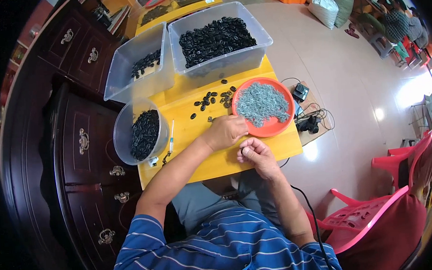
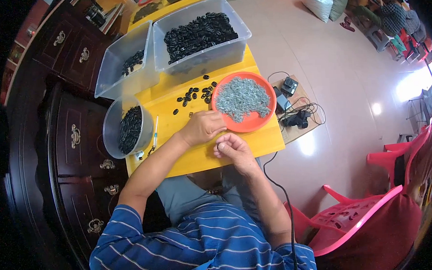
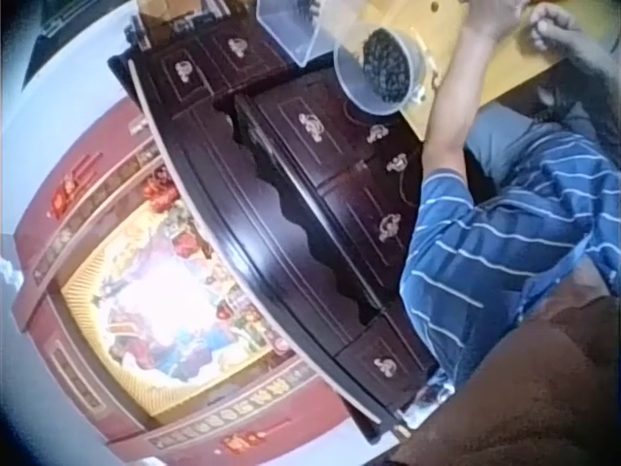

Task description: The person assembles small components by picking up black plastic pieces and metal pins from the table and fitting them together by hand.

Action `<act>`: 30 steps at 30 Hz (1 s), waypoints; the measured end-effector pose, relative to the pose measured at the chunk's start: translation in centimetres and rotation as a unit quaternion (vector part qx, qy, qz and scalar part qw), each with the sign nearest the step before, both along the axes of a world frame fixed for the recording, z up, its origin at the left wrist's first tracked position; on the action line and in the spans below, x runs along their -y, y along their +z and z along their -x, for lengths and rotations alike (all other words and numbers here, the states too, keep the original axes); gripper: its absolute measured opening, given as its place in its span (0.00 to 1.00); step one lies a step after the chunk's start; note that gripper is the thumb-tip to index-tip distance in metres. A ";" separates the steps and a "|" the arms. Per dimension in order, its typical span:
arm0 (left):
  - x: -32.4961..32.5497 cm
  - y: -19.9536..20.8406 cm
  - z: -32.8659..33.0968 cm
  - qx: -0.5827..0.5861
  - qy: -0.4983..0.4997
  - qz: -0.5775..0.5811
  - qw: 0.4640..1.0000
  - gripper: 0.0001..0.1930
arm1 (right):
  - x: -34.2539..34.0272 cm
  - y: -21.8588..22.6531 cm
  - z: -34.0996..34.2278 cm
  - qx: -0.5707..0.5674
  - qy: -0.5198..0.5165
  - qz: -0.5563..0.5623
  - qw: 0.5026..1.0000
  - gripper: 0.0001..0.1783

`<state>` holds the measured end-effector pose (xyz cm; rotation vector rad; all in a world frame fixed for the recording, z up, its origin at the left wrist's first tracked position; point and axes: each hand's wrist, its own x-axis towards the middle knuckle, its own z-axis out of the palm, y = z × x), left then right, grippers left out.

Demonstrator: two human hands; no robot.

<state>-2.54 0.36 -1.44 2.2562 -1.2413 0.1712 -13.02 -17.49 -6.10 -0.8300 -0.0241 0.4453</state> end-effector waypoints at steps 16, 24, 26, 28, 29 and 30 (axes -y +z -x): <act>-3.3 -0.3 9.7 -0.435 0.262 0.395 0.766 0.05 | -2.2 1.3 1.2 0.021 -0.021 0.091 0.995 0.06; -4.6 -1.7 12.2 -0.415 0.229 0.390 0.789 0.05 | -4.2 0.8 1.5 0.043 -0.027 0.098 0.994 0.06; -4.5 -1.9 12.4 -0.417 0.225 0.386 0.792 0.05 | -4.2 0.5 1.5 0.044 -0.029 0.108 0.993 0.06; -4.4 -2.0 12.4 -0.418 0.228 0.383 0.792 0.06 | -4.3 0.4 1.6 0.044 -0.032 0.117 0.992 0.07; -4.3 -1.9 12.5 -0.418 0.228 0.383 0.792 0.06 | -4.3 0.4 1.7 0.043 -0.034 0.117 0.992 0.07; -4.2 -1.9 12.5 -0.417 0.230 0.388 0.789 0.06 | -4.3 0.5 1.7 0.041 -0.037 0.116 0.992 0.06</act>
